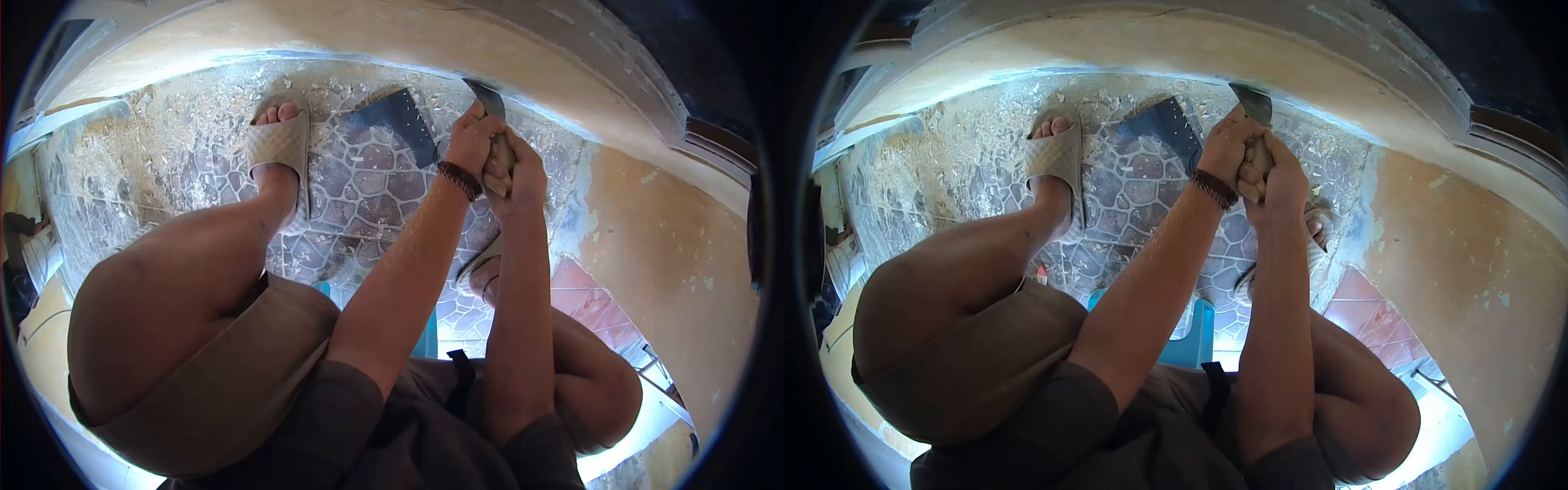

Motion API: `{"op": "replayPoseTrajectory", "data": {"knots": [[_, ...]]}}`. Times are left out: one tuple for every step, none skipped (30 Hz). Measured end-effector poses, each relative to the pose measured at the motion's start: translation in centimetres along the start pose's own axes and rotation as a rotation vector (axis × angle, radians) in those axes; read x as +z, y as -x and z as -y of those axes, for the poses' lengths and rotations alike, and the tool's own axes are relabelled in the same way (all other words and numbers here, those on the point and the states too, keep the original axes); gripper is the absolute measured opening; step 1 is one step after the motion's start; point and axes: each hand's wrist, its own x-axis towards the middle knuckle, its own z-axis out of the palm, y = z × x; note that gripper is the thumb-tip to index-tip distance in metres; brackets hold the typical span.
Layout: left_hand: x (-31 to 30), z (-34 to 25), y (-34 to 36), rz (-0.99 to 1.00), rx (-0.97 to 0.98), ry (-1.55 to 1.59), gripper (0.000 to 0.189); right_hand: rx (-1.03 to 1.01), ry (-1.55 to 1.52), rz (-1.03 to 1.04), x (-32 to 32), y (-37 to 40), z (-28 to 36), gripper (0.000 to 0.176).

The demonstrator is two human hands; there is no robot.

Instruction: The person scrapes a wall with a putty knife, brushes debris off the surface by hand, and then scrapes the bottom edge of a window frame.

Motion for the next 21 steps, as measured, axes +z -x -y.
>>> {"op": "replayPoseTrajectory", "data": {"knots": [[-0.4,-0.2,0.3,0.022,0.042,-0.027,0.013,0.003,0.002,-0.003,0.1,-0.3,-0.4,0.019],[-0.7,-0.5,0.5,0.043,0.091,-0.054,0.016,0.007,0.006,-0.001,0.3,-0.7,-0.7,0.018],[-0.8,-0.7,0.8,0.068,0.132,-0.080,0.021,-0.011,0.004,0.005,1.1,0.0,-0.7,0.018],[-0.7,-1.1,1.1,0.080,0.163,-0.125,0.020,-0.031,0.003,0.009,2.3,1.4,-0.7,0.018],[-0.5,-1.5,1.1,0.093,0.197,-0.168,0.020,-0.051,0.005,0.016,3.1,2.0,-0.5,0.018],[-0.5,-1.7,1.1,0.104,0.233,-0.210,0.019,-0.031,0.020,0.024,2.8,1.0,-0.4,0.018],[-1.0,-1.6,0.5,0.065,0.176,-0.180,0.019,-0.009,0.032,0.028,2.3,-0.3,-0.3,0.018],[-1.5,-1.3,0.1,0.020,0.109,-0.150,0.019,0.019,0.042,0.023,1.3,-0.7,-0.6,0.018],[-1.8,-1.4,0.2,-0.024,0.048,-0.123,0.019,0.011,0.025,0.016,1.2,-0.2,-1.1,0.018],[-1.8,-1.6,0.4,0.010,0.092,-0.096,0.013,0.000,0.011,0.025,1.6,0.0,-1.5,0.018],[-1.8,-1.8,0.7,0.044,0.137,-0.069,0.012,-0.009,-0.002,0.034,2.0,0.1,-1.8,0.019],[-1.7,-1.9,0.9,0.079,0.175,-0.042,0.015,-0.018,-0.021,0.039,2.4,0.6,-1.9,0.019],[-1.5,-2.0,0.7,0.079,0.171,-0.038,0.015,-0.029,-0.039,0.044,2.8,1.1,-1.8,0.019],[-1.2,-2.1,0.4,0.080,0.167,-0.032,0.015,-0.041,-0.056,0.048,3.1,1.2,-1.7,0.019],[-1.1,-1.9,0.2,0.080,0.162,-0.025,0.016,-0.021,-0.055,0.076,2.6,0.2,-1.7,0.019],[-1.5,-1.8,0.3,0.043,0.121,-0.028,0.015,0.005,-0.056,0.097,1.7,-1.1,-1.9,0.019],[-1.9,-1.7,0.4,0.006,0.078,-0.032,0.015,0.033,-0.060,0.117,0.6,-1.7,-2.3,0.020],[-2.2,-2.0,0.3,-0.027,0.047,-0.038,0.015,0.021,-0.043,0.067,1.2,-1.0,-2.5,0.020],[-2.4,-2.1,0.4,0.017,0.077,-0.050,0.011,0.005,-0.027,0.020,2.4,0.1,-2.7,0.020],[-2.6,-2.2,0.7,0.064,0.102,-0.062,0.009,-0.013,-0.012,-0.031,3.3,0.8,-2.5,0.020],[-2.6,-2.3,0.7,0.109,0.129,-0.073,0.011,-0.019,-0.006,-0.018,3.6,0.8,-2.0,0.021]]}}
